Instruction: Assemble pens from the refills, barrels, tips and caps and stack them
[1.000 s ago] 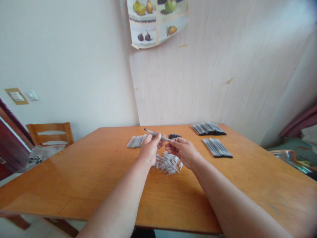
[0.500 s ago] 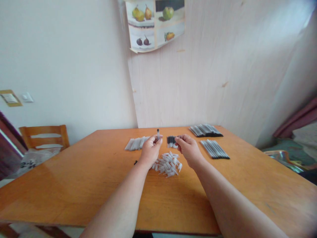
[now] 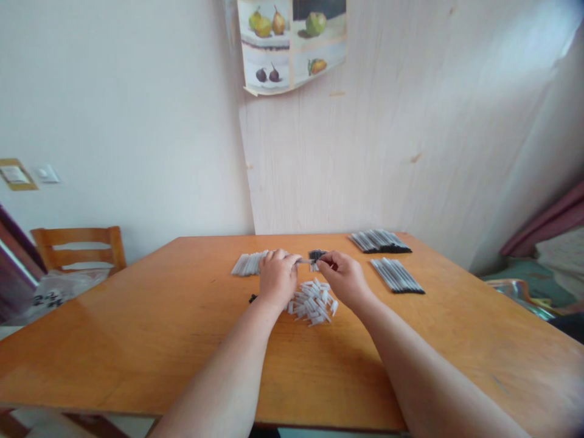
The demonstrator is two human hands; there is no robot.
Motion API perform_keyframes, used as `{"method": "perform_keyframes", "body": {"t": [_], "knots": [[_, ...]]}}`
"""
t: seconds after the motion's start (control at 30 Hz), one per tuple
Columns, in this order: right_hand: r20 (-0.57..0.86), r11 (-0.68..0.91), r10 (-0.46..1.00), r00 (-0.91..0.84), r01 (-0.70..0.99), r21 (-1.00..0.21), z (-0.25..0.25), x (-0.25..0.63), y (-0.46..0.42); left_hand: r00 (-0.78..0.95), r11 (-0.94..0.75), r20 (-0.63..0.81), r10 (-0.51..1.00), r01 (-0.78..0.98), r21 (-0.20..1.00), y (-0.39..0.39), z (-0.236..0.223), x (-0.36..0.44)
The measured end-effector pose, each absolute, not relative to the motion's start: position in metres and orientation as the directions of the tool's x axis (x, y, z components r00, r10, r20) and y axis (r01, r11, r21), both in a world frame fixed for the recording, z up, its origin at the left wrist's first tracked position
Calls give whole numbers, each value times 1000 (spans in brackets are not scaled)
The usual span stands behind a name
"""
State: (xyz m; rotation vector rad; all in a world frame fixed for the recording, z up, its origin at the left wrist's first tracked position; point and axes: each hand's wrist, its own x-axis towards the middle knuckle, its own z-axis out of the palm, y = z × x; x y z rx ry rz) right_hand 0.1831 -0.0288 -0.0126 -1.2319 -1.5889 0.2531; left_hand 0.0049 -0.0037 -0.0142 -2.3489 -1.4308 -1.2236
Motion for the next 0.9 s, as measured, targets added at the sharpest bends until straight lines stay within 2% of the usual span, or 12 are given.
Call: {"method": "perform_keyframes", "body": {"t": [0.2,0.43,0.7,0.9], "knots": [[582,398,812,45,686,-609,-14,184,-29,269,-545,701,660,814,201,-4,-12,4],[462,284,884,65,711,-643,-9,184,-30,281,-518,715,640,845,133,-7,-9,5],[470,172,866,172,780,-602,8,189,-38,134,-383,782,608,913,141,-7,-5,3],[448,91,862,239,795,-600,17,213,-41,94,-365,787,610,915,174,-5,-4,0]]}}
